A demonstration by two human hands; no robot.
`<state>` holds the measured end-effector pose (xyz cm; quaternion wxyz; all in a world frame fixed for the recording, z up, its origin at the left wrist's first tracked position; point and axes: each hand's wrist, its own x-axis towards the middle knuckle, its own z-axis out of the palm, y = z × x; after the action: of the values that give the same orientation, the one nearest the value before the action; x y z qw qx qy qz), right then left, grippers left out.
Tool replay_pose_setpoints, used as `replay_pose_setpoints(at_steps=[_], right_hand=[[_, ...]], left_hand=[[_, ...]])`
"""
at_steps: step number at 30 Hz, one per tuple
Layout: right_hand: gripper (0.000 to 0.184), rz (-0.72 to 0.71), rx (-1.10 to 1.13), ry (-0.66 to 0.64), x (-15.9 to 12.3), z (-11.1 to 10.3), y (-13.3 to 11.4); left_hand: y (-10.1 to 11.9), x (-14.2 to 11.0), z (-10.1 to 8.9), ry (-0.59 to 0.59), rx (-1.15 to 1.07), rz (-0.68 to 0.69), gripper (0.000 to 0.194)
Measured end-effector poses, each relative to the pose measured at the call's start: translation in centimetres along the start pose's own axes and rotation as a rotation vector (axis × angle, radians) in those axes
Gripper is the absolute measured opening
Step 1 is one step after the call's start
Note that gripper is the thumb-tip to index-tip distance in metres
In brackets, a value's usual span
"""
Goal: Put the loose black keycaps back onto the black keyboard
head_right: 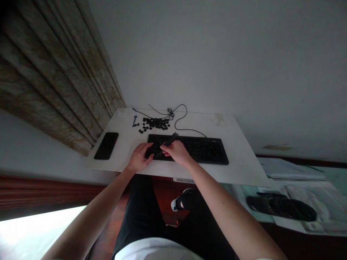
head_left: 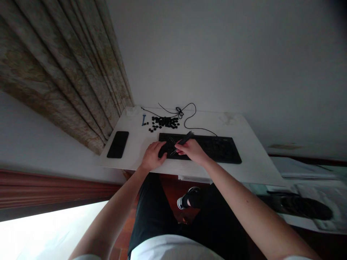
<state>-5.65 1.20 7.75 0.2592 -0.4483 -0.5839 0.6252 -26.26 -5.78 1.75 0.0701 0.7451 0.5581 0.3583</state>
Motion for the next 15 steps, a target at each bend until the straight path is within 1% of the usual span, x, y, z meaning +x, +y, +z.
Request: replay_pose_setpoints(at_steps=[3,5,7,9,11,13,15], right_hand=[[0.021,-0.011,-0.08,-0.046,0.6,0.7,-0.3],[0.019,-0.027,-0.108,-0.067,0.8,1.0,-0.6],[0.018,-0.051,-0.134,-0.094,0.9,1.3,-1.0],[0.018,-0.067,-0.155,-0.119,1.0,1.4,-1.2],[0.018,-0.079,-0.184,-0.142,1.2,1.5,-1.3],[0.017,-0.104,-0.224,-0.162,1.3,1.5,-1.4],[0.017,-0.135,-0.263,-0.179,1.5,1.4,-1.3]], left_hand=[[0.2,0.1,-0.1,-0.05,0.037,0.059,0.068],[0.3,0.1,-0.2,-0.058,0.068,0.094,0.067],[0.3,0.0,-0.2,-0.014,0.102,0.085,0.057],[0.3,-0.3,-0.1,0.053,0.139,0.037,0.04],[0.2,-0.5,-0.1,0.084,0.161,0.0,0.024],[0.2,-0.6,0.0,0.079,0.155,-0.001,0.017],[0.2,-0.5,-0.1,0.073,0.122,0.006,0.02]])
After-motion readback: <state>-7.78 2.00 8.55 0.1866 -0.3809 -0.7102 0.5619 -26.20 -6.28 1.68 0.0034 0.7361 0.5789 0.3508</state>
